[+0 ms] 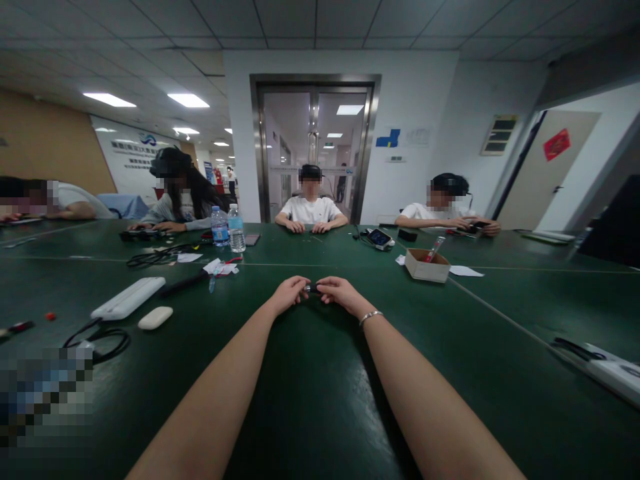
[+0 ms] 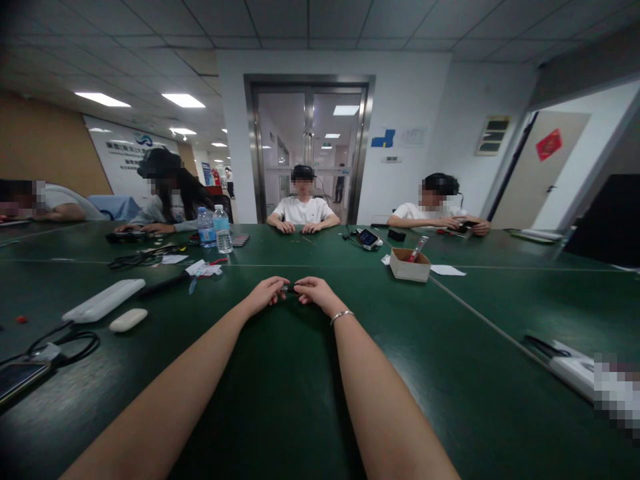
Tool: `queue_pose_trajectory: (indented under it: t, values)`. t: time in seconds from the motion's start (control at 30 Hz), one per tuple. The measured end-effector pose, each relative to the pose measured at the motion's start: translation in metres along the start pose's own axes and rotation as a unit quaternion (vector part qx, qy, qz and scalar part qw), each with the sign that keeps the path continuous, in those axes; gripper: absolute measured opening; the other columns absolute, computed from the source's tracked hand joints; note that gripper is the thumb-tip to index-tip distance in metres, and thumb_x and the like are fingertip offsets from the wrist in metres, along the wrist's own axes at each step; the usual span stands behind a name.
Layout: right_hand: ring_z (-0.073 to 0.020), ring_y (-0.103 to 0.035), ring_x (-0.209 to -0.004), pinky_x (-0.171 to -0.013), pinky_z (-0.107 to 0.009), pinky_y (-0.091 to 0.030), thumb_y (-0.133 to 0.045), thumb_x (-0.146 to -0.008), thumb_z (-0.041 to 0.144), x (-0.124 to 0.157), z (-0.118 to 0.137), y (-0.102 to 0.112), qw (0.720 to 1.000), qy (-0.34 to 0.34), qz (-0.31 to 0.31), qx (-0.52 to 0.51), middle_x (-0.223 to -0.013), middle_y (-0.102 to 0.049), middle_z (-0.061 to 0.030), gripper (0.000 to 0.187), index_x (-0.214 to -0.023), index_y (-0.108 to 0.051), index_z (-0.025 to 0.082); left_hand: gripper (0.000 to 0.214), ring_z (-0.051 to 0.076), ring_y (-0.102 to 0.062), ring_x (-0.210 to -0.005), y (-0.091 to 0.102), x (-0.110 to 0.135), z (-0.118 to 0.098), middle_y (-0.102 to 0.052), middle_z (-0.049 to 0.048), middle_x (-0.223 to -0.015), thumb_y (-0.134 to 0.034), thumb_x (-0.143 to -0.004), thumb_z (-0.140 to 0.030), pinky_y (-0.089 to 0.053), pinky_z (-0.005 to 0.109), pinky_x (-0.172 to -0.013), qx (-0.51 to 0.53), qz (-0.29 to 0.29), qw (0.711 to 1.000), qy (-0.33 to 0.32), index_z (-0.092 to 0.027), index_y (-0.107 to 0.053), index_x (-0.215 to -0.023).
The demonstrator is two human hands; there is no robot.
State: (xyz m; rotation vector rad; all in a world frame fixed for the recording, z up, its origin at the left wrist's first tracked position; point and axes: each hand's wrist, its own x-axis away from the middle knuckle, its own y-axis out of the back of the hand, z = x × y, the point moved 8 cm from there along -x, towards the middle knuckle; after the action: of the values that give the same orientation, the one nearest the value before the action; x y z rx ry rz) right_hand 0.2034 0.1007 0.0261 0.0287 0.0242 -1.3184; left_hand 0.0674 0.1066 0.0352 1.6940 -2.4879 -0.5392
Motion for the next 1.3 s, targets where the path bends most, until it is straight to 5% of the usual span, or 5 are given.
queue_pose_trajectory:
  t: [1.3]
  values:
    - [-0.0063,-0.057,-0.049,-0.048,-0.012,-0.051,-0.063,-0.078,0.007,-0.0006,-0.0005,0.0006,1.0,0.005,0.003,0.009,-0.069,-0.063,-0.0034,0.014,-0.092,-0.06,0.009,0.036,0.009,-0.05,-0.059,-0.0021,-0.0021,0.006,-0.059,0.0053,-0.087,-0.049,-0.08,-0.041,-0.037,0.019,-0.049,-0.026,0.02,0.999,-0.017,-0.016,-0.056,-0.105]
